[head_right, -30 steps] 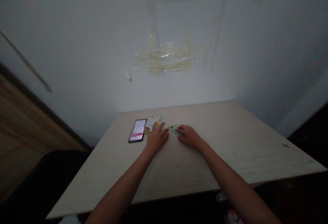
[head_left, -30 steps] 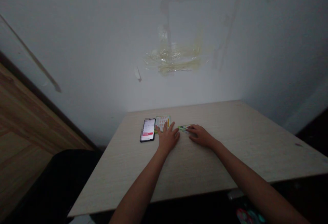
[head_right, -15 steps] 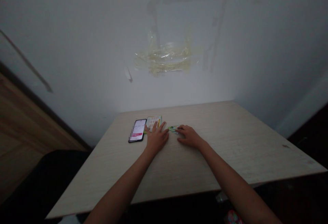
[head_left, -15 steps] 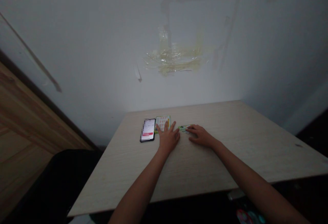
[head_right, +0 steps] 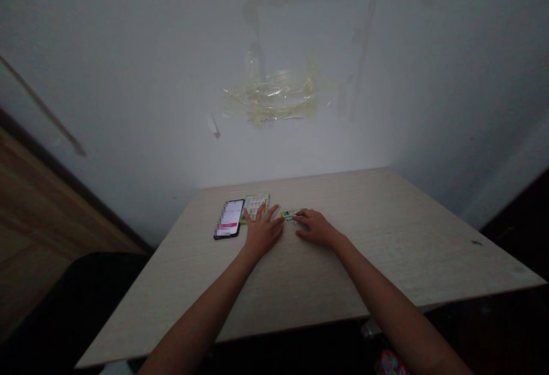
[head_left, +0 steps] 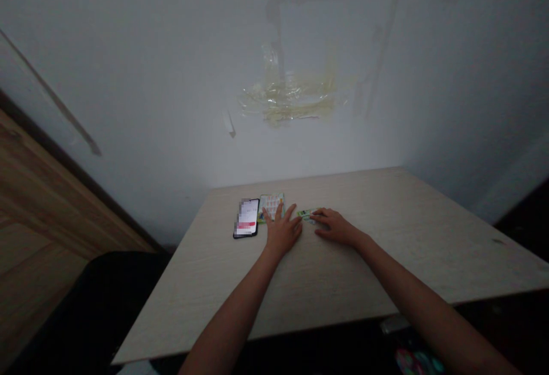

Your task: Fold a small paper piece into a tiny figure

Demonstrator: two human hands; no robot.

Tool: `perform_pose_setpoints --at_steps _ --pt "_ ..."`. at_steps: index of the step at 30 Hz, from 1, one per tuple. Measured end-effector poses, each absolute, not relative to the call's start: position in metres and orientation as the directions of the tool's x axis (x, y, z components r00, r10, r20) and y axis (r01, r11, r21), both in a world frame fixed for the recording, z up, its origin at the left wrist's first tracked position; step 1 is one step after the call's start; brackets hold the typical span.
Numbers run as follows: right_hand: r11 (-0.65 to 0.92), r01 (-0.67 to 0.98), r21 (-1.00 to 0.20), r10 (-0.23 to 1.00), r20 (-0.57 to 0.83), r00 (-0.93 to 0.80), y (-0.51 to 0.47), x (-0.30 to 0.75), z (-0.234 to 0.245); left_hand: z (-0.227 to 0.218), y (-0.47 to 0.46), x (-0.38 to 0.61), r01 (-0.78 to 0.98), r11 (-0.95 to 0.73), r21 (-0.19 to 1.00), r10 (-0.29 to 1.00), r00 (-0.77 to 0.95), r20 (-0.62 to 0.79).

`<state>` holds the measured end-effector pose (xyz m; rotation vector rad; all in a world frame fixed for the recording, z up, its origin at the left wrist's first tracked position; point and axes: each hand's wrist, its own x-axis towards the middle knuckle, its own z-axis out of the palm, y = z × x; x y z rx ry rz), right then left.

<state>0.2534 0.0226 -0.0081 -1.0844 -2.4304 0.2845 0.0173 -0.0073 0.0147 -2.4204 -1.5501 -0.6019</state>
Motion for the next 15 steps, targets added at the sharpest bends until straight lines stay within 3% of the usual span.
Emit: perform_pose_setpoints --at_steps 15 --pt "0.671 0.656 -0.345 0.742 0.323 -0.588 0.0242 0.2539 -0.0087 0.0085 -0.0013 0.0152 0.843 -0.529 0.1 0.82 0.478 0.317"
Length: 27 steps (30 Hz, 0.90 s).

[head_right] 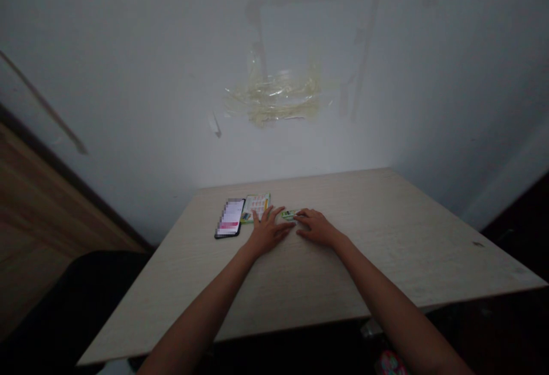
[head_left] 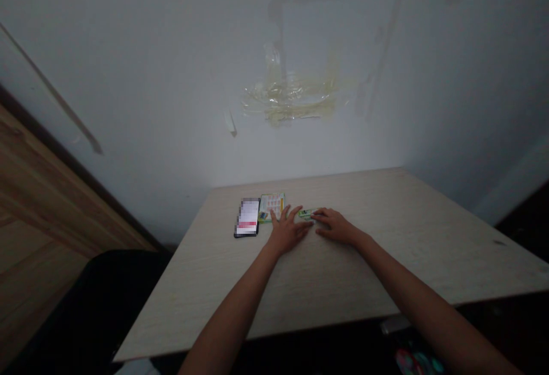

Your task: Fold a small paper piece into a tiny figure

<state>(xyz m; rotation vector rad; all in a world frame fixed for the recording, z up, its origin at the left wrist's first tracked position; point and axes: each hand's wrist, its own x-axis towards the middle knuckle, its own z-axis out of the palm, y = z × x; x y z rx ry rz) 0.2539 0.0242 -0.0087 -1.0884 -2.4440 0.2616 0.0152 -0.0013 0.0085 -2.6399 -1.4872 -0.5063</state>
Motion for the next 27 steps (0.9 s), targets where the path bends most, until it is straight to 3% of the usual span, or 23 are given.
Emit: perform_pose_setpoints --at_steps 13,27 --pt "0.677 0.649 -0.349 0.736 0.323 -0.594 0.0268 0.257 -0.0139 0.0065 0.0 0.0162 0.815 -0.568 0.118 0.798 0.509 0.322" --pt "0.677 0.635 -0.372 0.736 0.333 -0.589 0.0223 0.2555 -0.0084 0.0095 -0.001 0.0161 0.908 -0.393 0.147 0.876 0.322 0.358"
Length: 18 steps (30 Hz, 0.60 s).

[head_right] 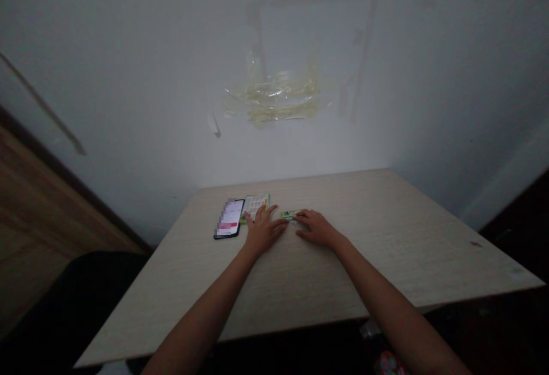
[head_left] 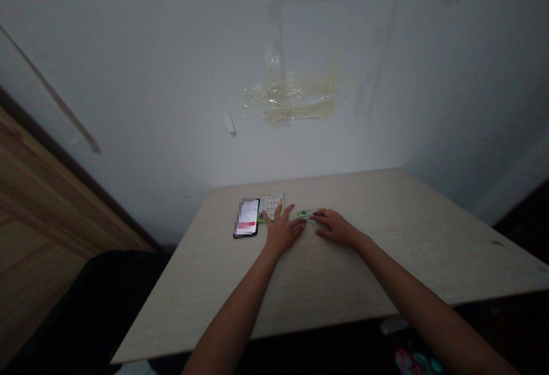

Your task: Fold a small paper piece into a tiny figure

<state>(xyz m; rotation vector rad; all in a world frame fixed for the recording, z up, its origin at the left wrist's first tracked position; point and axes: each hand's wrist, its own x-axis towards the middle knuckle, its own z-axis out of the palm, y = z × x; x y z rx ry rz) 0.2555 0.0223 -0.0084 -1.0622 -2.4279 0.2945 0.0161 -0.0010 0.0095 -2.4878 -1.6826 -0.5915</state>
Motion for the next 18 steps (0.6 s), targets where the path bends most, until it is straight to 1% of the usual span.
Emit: perform_pose_setpoints --at_steps 7,12,18 --pt "0.681 0.629 -0.375 0.732 0.334 -0.594 0.0212 0.2547 -0.005 0.0106 0.0001 0.0148 0.95 -0.284 0.128 0.889 0.211 0.407" --pt "0.679 0.628 -0.381 0.734 0.331 -0.593 0.0214 0.2544 -0.005 0.011 0.0 0.0149 0.961 -0.255 0.108 0.88 0.184 0.439" --pt "0.671 0.64 -0.374 0.742 0.327 -0.586 0.0212 0.2548 -0.0068 0.0092 -0.0005 0.016 0.959 -0.262 0.109 0.882 0.192 0.431"
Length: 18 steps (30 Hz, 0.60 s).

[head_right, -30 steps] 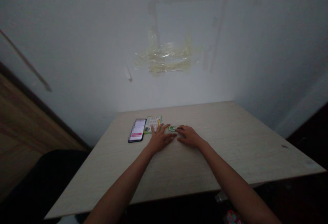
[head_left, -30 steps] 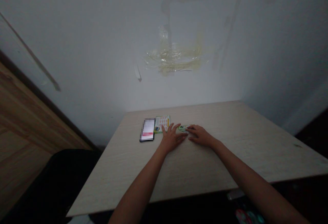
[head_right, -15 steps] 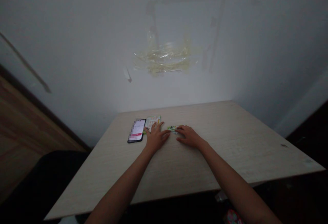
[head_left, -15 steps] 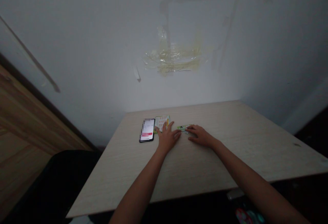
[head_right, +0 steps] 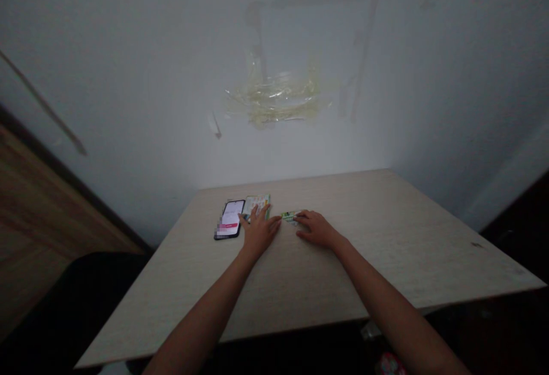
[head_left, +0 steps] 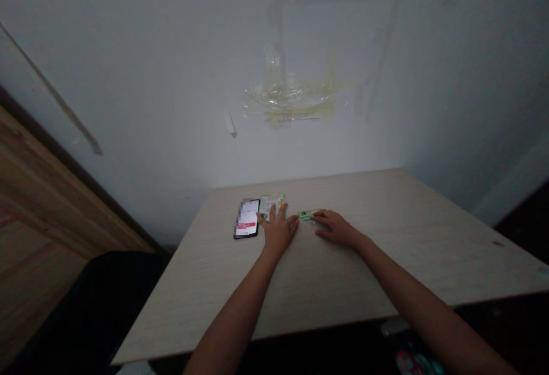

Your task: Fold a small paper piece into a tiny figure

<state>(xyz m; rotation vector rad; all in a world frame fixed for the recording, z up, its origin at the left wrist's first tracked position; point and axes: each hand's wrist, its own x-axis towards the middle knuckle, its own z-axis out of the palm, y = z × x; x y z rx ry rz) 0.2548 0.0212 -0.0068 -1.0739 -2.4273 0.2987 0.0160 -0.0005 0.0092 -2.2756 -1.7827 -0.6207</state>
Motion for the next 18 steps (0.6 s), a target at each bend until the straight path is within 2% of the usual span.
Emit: perform_pose_setpoints --at_steps 8,15,18 --pt "0.629 0.629 -0.458 0.777 0.346 -0.525 0.0222 0.256 -0.0119 0.0067 0.0003 0.0156 0.949 -0.288 0.128 0.903 0.224 0.368" --pt "0.641 0.6 -0.479 0.767 0.374 -0.521 0.0233 0.2559 -0.0166 0.0119 -0.0042 0.0151 0.83 -0.536 0.153 0.824 0.475 0.308" --pt "0.65 0.599 -0.468 0.76 0.38 -0.527 0.0227 0.2551 -0.017 0.014 -0.0058 0.0152 0.822 -0.546 0.161 0.824 0.493 0.278"
